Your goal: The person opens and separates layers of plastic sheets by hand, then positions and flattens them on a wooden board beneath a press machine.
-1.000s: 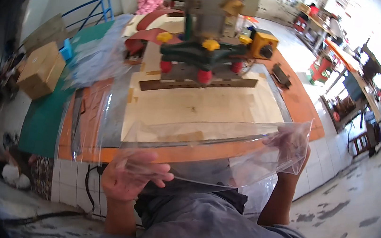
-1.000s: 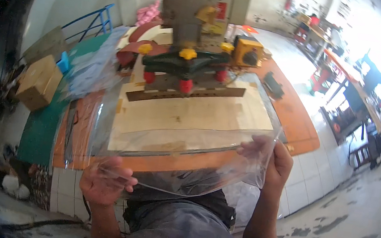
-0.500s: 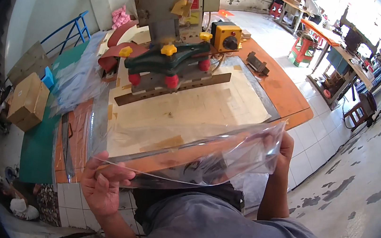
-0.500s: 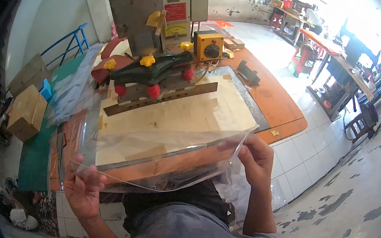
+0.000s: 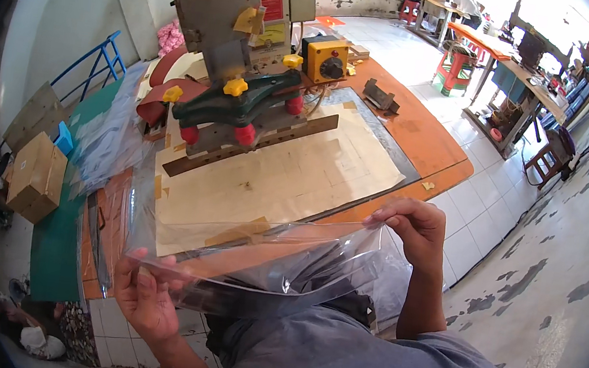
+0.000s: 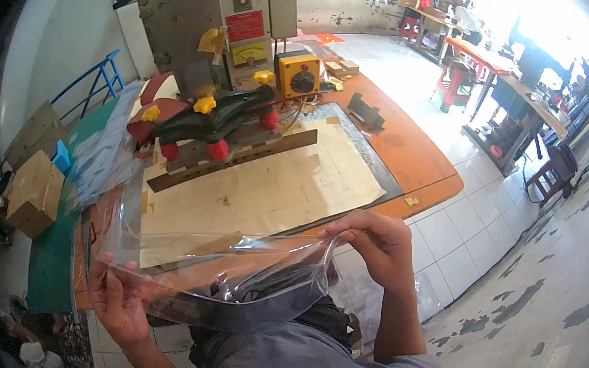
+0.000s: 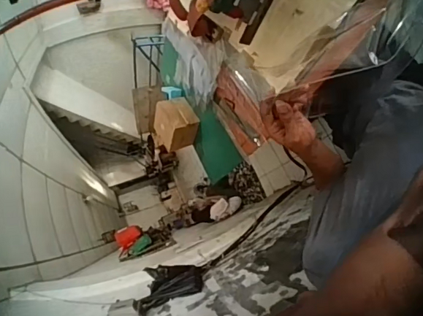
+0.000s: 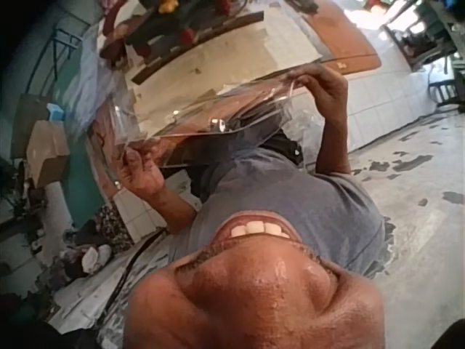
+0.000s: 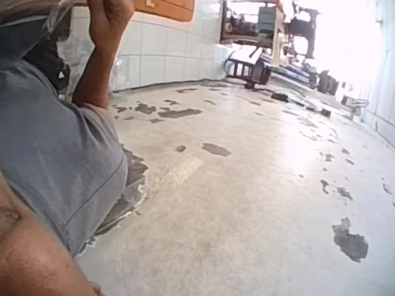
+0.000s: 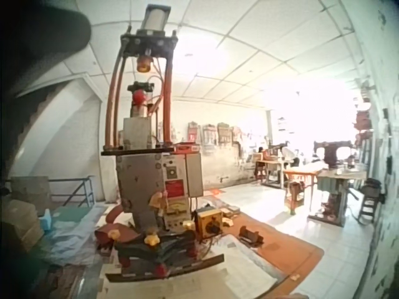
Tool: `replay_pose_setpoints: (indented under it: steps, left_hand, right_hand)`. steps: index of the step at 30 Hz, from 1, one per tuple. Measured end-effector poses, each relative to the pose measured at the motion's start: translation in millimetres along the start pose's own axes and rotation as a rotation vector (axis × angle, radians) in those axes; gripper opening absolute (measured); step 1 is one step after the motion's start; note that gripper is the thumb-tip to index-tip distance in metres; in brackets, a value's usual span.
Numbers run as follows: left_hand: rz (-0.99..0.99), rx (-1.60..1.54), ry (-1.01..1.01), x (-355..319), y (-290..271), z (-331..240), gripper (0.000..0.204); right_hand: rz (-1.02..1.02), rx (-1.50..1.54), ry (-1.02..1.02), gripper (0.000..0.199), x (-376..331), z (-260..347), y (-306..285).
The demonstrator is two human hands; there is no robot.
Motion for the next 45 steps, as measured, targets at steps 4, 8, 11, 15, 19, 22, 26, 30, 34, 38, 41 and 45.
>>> replay_pose_setpoints:
  steps: [4,8,11,15,19,22,26,30,34,38,41,45]
  left_hand:
    - [0.016,-0.018,0.041,-5,-8,3,0.041]
    - [0.154,-0.084,0.064,-7,-3,2,0.043]
    - [0.115,-0.088,0.084,-8,-4,7,0.043]
    - [0.387,-0.310,0.107,-8,9,0,0.059]
    - [0.388,-0.564,0.084,-14,28,-10,0.046]
    - [0.913,-0.911,-0.095,-35,70,-30,0.048]
    - [1.035,-0.801,-0.527,-71,83,-2,0.048]
    - [1.037,-0.463,-0.571,-66,122,19,0.070]
    - [0.826,-0.365,-0.571,-43,141,26,0.084]
    - [0.835,-0.321,-0.539,-31,151,13,0.092]
    - [0.839,-0.175,-0.435,-27,153,1,0.099]
    - [0.748,-0.116,-0.289,-20,146,0,0.097]
  right_hand:
    - [0.067,0.045,-0.014,0.016,-4,1,-1]
    - [0.040,0.092,0.097,0.019,-1,-7,-2]
    - [0.051,0.002,0.132,0.020,2,-12,-4]
    - [0.046,0.019,0.195,0.017,-3,-26,-6]
    - [0.016,0.004,0.040,0.010,1,-20,-4]
    - [-0.004,0.086,-0.035,0.009,8,-7,7]
    - [0.004,0.104,-0.094,0.009,8,4,16]
    - [0.138,0.085,-0.103,0.008,14,12,39]
    - [0.247,-0.064,-0.137,0.008,17,23,58]
    - [0.237,-0.120,-0.149,0.007,15,24,61]
    - [0.209,-0.173,-0.180,0.008,14,25,56]
    - [0.189,-0.214,-0.243,0.009,13,31,57]
Point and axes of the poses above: each hand's wrist, its own x-axis towards the middle knuckle, its own y-axis out of the palm, z = x × y, the point moved 9 cm from there along x, towards the middle knuckle, and after that the axes turned 5 degrees about x, right-handed, at the moved point
